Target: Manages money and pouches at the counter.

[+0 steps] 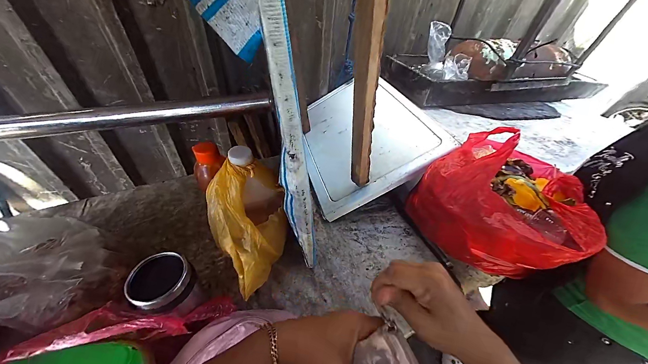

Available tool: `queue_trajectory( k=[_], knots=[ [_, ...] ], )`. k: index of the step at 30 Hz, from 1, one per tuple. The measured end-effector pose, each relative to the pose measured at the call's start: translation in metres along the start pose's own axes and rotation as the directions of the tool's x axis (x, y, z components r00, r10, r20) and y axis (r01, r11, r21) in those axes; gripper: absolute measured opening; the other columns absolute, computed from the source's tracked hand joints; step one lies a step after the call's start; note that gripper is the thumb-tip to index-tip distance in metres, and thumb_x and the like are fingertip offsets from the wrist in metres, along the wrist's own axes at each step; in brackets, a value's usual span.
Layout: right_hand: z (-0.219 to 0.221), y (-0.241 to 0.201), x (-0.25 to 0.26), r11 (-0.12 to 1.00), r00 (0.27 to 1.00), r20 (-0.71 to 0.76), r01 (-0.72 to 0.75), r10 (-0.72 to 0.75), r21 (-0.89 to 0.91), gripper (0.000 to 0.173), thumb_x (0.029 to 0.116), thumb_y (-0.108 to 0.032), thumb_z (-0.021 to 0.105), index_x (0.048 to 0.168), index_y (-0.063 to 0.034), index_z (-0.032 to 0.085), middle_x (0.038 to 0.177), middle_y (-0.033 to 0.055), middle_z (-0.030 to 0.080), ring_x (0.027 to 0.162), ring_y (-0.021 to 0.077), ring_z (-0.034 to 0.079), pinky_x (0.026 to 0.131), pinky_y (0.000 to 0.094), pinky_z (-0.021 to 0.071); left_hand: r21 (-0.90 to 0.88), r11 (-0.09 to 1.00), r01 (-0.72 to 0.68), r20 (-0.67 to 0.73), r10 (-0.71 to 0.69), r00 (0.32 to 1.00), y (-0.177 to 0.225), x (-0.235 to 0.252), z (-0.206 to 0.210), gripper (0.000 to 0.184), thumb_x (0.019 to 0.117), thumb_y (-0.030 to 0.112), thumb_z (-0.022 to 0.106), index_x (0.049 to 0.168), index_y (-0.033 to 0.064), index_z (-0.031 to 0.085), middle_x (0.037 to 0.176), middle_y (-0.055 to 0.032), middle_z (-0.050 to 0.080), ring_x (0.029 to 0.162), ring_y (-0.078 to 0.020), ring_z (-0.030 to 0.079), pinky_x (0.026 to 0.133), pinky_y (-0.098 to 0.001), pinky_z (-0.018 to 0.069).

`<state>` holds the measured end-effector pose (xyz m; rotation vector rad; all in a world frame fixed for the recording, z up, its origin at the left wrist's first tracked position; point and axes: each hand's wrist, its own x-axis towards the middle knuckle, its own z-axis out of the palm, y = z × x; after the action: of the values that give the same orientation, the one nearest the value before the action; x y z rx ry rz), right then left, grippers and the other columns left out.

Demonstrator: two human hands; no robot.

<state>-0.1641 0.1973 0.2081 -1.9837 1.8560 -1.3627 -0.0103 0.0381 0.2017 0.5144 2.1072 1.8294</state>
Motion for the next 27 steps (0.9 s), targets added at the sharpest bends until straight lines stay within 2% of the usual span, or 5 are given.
queue_trajectory(
  k=[5, 8, 12, 17, 27],
  knots=[
    [0.030, 0.048, -0.005, 0.641, 0.895, 0.076, -0.372, 0.439, 0.671, 0.053, 0.1044, -0.055, 0.045, 0.118, -0.0100, 0.069, 0.097, -0.0038, 0.073, 0.081, 0.0042, 0.068, 0.070, 0.0249, 0.0588, -0.302, 0.910, -0.283, -0.718, -0.022, 0.696, -0.020, 0.010, 0.007, 0.051, 0.0776, 0.013, 0.083, 0.119, -0.0039, 0.059, 0.104, -0.0060, 0.073, 0.097, -0.0124, 0.071, 0.092, -0.0326, 0.0593],
    [0.043, 0.044, -0.015, 0.273, 0.792, 0.450, -0.579, 0.413, 0.768, 0.106, 0.0714, -0.076, 0.075, 0.147, -0.0096, 0.041, 0.125, 0.0098, 0.068, 0.109, 0.0275, 0.071, 0.085, 0.0483, 0.0636, -0.447, 0.862, -0.241, -0.847, -0.320, 0.424, -0.022, 0.016, 0.015, 0.051, 0.0906, 0.018, 0.075, 0.131, -0.0011, 0.051, 0.106, -0.0134, 0.070, 0.095, -0.0187, 0.071, 0.087, -0.0356, 0.0601],
    [0.074, 0.048, -0.024, -0.054, 0.623, 0.625, -0.687, 0.469, 0.725, 0.081, 0.0651, -0.036, 0.097, 0.126, -0.0085, 0.051, 0.101, 0.0124, 0.074, 0.087, 0.0285, 0.076, 0.072, 0.0479, 0.0657, -0.387, 0.919, -0.078, -0.804, -0.295, 0.516, -0.024, -0.014, 0.038, 0.067, 0.1013, 0.038, 0.056, 0.152, 0.0019, 0.032, 0.136, -0.0146, 0.057, 0.118, -0.0175, 0.062, 0.101, -0.0367, 0.0536],
    [0.079, 0.076, -0.052, -0.281, 0.608, 0.772, -0.720, 0.185, 0.635, 0.050, 0.0757, -0.042, 0.089, 0.114, -0.0162, 0.068, 0.102, 0.0097, 0.076, 0.090, 0.0237, 0.076, 0.074, 0.0441, 0.0654, -0.297, 0.881, 0.368, -0.882, -0.401, 0.249, -0.055, -0.102, 0.079, 0.040, 0.1085, 0.027, 0.042, 0.127, 0.0026, 0.067, 0.116, -0.0098, 0.072, 0.099, -0.0173, 0.069, 0.089, -0.0357, 0.0555],
    [0.129, 0.060, -0.043, -0.471, 0.546, 0.774, -0.617, 0.321, 0.631, 0.071, 0.0778, -0.062, 0.079, 0.124, -0.0118, 0.061, 0.112, 0.0138, 0.071, 0.104, 0.0328, 0.070, 0.091, 0.0581, 0.0577, 0.035, 0.408, 0.912, -0.597, -0.723, 0.346, -0.100, -0.096, 0.108, 0.059, 0.0966, 0.034, 0.068, 0.145, 0.0047, 0.053, 0.145, -0.0236, 0.051, 0.141, -0.0460, 0.040, 0.107, -0.0713, 0.0336]
  ],
)
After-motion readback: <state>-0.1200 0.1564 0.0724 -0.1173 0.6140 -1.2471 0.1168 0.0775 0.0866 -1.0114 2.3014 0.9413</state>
